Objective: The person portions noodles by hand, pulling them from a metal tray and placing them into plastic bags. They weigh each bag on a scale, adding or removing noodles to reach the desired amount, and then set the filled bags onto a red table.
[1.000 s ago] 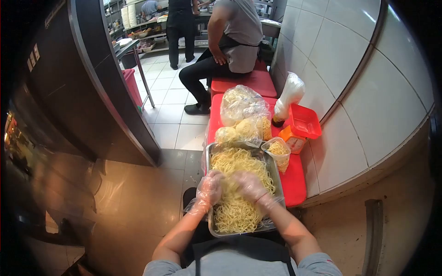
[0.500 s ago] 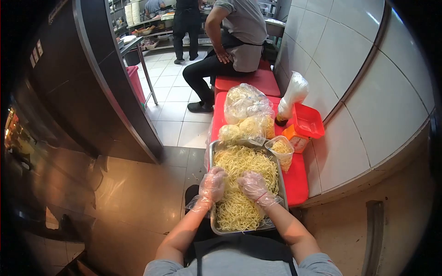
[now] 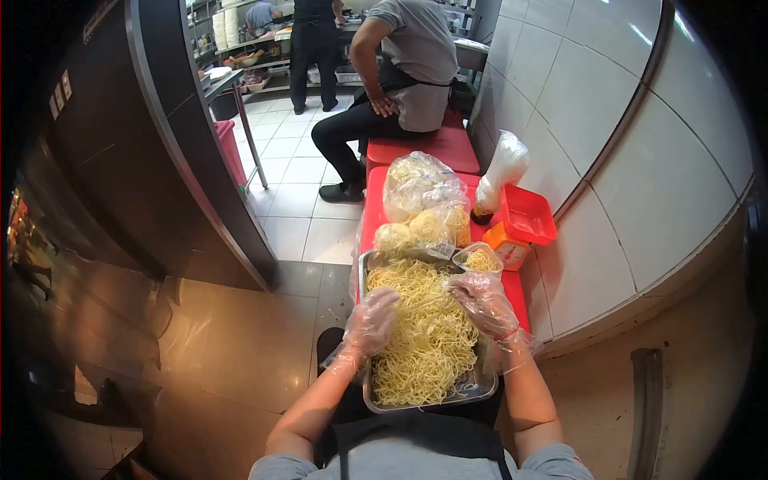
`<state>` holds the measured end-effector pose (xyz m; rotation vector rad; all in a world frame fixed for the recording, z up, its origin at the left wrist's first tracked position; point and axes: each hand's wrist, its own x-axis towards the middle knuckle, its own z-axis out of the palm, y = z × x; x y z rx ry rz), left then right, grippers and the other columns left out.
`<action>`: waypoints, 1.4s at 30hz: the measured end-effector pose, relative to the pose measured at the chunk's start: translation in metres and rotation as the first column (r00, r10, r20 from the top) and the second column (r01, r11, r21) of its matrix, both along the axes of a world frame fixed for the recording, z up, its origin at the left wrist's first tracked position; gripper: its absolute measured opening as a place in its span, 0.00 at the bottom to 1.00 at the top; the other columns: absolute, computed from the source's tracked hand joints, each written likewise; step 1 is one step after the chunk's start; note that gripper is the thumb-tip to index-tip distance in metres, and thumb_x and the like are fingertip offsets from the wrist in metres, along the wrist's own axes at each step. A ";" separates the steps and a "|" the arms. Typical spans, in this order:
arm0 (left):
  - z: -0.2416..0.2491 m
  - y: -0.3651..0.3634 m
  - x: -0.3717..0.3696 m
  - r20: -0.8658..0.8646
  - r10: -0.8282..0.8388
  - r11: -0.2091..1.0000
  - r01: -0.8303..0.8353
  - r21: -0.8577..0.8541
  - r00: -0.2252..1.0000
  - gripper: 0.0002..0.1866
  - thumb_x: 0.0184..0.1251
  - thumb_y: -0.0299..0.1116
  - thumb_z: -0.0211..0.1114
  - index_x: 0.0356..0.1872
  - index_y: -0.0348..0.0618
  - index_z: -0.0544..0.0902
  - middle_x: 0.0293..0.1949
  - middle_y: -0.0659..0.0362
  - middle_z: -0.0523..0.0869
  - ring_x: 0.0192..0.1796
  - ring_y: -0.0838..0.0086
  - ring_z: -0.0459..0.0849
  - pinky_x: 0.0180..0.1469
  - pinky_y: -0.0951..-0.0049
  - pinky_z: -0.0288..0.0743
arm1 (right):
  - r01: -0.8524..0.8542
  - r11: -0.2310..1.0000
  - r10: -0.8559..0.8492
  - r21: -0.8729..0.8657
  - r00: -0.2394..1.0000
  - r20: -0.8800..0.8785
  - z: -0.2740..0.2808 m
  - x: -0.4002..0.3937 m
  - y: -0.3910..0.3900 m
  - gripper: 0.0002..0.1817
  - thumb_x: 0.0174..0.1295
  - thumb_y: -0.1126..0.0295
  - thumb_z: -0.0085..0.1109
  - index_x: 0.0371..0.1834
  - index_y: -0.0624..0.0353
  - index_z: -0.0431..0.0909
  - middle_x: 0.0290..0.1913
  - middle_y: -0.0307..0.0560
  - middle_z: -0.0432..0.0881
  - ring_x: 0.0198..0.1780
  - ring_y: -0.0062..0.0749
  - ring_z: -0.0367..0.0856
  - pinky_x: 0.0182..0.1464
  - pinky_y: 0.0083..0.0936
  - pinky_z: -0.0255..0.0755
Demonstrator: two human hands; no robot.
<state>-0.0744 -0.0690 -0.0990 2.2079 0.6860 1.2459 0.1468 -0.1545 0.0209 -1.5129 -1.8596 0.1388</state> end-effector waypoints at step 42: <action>-0.010 -0.015 0.036 -0.653 -0.310 0.951 0.232 -0.206 0.691 0.15 0.67 0.35 0.55 0.50 0.42 0.80 0.50 0.50 0.81 0.53 0.57 0.80 0.56 0.65 0.74 | -0.017 0.931 -0.164 -0.364 0.872 -0.462 -0.107 -0.007 -0.017 0.07 0.67 0.70 0.56 0.38 0.61 0.81 0.26 0.41 0.79 0.29 0.22 0.72 0.32 0.23 0.69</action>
